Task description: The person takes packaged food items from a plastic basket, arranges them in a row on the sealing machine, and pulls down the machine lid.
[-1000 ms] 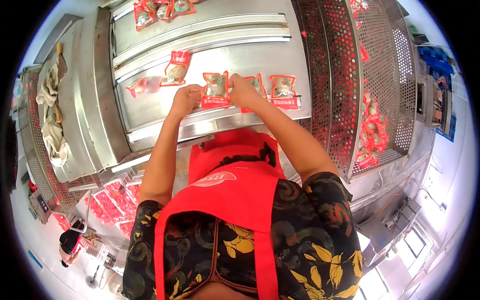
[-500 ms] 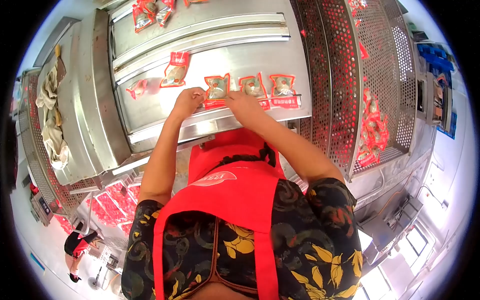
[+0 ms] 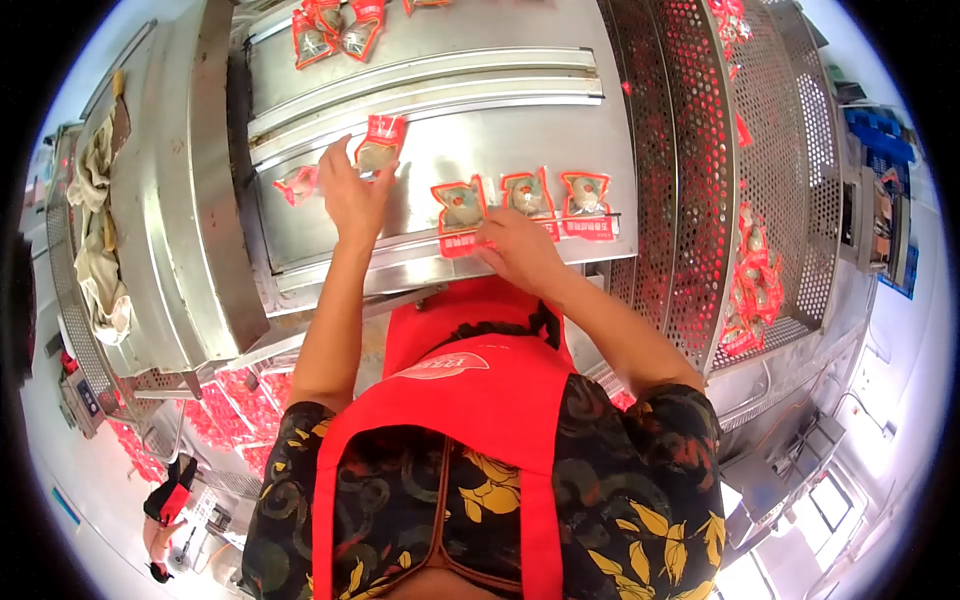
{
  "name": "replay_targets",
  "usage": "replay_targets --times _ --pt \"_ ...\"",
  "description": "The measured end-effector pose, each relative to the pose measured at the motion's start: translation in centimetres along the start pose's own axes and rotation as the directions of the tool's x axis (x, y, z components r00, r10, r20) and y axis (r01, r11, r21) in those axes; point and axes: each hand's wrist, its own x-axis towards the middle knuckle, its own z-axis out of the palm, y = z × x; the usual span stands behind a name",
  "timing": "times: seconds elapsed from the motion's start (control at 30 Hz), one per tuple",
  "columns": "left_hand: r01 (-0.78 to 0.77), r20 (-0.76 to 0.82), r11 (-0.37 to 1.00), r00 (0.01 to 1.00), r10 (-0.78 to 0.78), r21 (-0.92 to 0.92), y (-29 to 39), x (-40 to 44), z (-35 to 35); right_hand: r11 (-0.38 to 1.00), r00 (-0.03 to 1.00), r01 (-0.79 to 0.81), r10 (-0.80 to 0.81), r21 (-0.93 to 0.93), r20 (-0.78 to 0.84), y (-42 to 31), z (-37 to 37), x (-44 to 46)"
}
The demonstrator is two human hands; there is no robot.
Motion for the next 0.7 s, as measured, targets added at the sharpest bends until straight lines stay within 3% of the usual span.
replay_targets --times 0.07,0.1,0.13,0.17,0.2,0.23,0.27,0.3,0.43,0.5,0.57,0.63,0.7 --pt "-0.025 -0.051 1.000 0.998 0.025 0.004 -1.5 1.0 0.8 0.992 0.996 -0.084 0.085 0.096 -0.002 0.1 0.6 1.5" --pt "0.117 0.175 0.990 0.979 -0.103 -0.074 -2.3 1.1 1.0 0.966 0.985 -0.168 0.173 0.194 -0.007 0.2 0.7 2.2" --pt "0.271 0.401 0.955 0.893 -0.204 -0.117 -3.0 1.2 1.3 0.968 0.986 -0.163 0.167 0.189 -0.007 0.9 1.3 3.2" --pt "0.272 0.399 0.955 0.894 -0.206 -0.117 -3.4 0.6 1.7 0.868 0.963 -0.249 0.268 0.429 0.016 2.0 2.3 4.1" --pt "0.267 0.389 0.926 0.909 -0.150 -0.266 -3.8 -0.6 1.6 0.699 0.931 -0.317 0.359 0.642 0.068 2.6 3.3 5.0" --pt "0.253 0.370 0.878 0.924 -0.095 -0.407 -3.9 -1.5 1.2 0.695 0.931 -0.316 0.359 0.646 0.069 1.9 3.1 6.4" --pt "0.275 0.383 0.814 0.921 -0.069 -0.513 -4.1 -2.5 0.7 0.483 0.851 -0.468 0.472 0.740 0.231 1.2 2.8 7.8" --pt "0.276 0.386 0.817 0.920 -0.072 -0.506 -4.3 -3.3 0.1 0.236 0.743 -0.589 0.533 0.772 0.404 0.6 2.8 8.9" --pt "0.191 0.438 0.926 0.898 -0.031 -0.326 -6.0 -5.4 -2.8 0.266 0.696 -0.690 0.499 0.673 0.517 0.3 5.3 11.6" --pt "0.391 0.521 0.805 0.845 -0.122 -0.446 -6.3 -5.8 -4.2 0.265 0.669 -0.729 0.467 0.631 0.578 -0.2 6.2 12.2" --pt "0.457 0.592 0.792 0.791 -0.153 -0.405 -6.2 -5.4 -5.8 0.312 0.665 -0.737 0.497 0.600 0.558 -0.9 6.9 12.2" --pt "0.773 0.670 0.384 0.632 -0.389 -0.506 -6.7 -5.2 -5.7 0.358 0.662 -0.740 0.533 0.569 0.526 -1.4 7.5 12.2" --pt "0.802 0.656 0.351 0.598 -0.462 -0.484 -7.0 -5.1 -5.3 0.312 0.661 -0.733 0.536 0.604 0.525 -1.9 7.5 12.2"
